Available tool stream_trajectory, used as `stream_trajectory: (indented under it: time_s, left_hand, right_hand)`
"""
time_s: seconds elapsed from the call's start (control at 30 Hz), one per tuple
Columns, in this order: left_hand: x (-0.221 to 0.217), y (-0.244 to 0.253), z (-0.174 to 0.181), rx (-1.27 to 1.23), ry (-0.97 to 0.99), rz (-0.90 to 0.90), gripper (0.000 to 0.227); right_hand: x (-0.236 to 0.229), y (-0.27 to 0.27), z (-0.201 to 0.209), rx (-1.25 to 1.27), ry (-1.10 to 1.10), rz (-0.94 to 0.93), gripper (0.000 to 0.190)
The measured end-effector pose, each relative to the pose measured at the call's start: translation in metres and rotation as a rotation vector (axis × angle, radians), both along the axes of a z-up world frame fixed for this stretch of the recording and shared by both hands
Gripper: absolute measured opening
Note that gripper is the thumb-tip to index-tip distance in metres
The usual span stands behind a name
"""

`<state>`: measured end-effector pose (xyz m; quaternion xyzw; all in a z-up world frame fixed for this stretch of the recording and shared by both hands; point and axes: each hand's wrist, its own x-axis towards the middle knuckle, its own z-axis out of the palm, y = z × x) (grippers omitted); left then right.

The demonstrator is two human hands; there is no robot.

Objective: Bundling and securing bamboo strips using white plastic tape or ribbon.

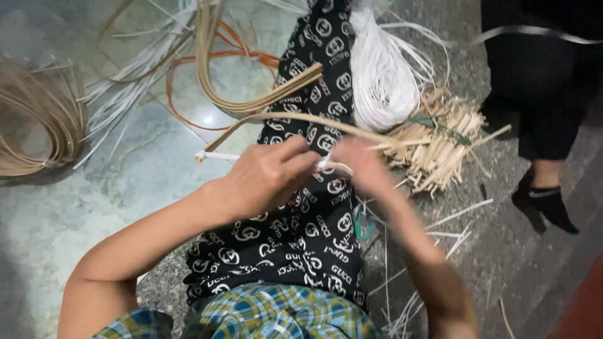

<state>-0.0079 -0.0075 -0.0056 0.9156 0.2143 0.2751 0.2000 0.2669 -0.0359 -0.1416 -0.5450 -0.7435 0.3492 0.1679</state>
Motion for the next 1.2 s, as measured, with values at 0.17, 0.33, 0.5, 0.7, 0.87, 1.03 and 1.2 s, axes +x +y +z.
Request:
stream_trajectory:
  time_s: [0.17, 0.33, 0.5, 0.7, 0.87, 1.03, 1.2]
  left_hand:
    - [0.002, 0.004, -0.017, 0.047, 0.088, 0.084, 0.039]
    - [0.016, -0.016, -0.016, 0.055, 0.098, -0.020, 0.033]
    - [0.002, 0.001, -0.004, 0.019, 0.003, 0.025, 0.036]
    - [0.020, -0.009, -0.025, 0.102, 0.144, 0.065, 0.042]
    - [0.016, -0.016, -0.005, 0.031, 0.058, -0.015, 0.026]
    - [0.007, 0.004, -0.012, -0.002, 0.023, 0.084, 0.042]
    - [0.023, -0.016, -0.029, 0.084, 0.155, 0.025, 0.037]
  right_hand:
    - [-0.029, -0.076, 0.106, -0.226, 0.598, 0.225, 0.026]
    - [0.009, -0.005, 0.146, 0.436, 0.252, -0.016, 0.030]
    - [-0.014, -0.042, 0.001, -0.305, 0.267, -0.162, 0.017]
    - [-0.028, -0.066, 0.157, -0.255, 0.464, 0.111, 0.019]
    - [0.022, 0.014, 0.066, 0.114, 0.465, -0.269, 0.025]
    - [-0.031, -0.074, -0.009, -0.400, 0.186, -0.176, 0.022]
    - [-0.037, -0.080, 0.157, 0.054, 0.354, -0.125, 0.015]
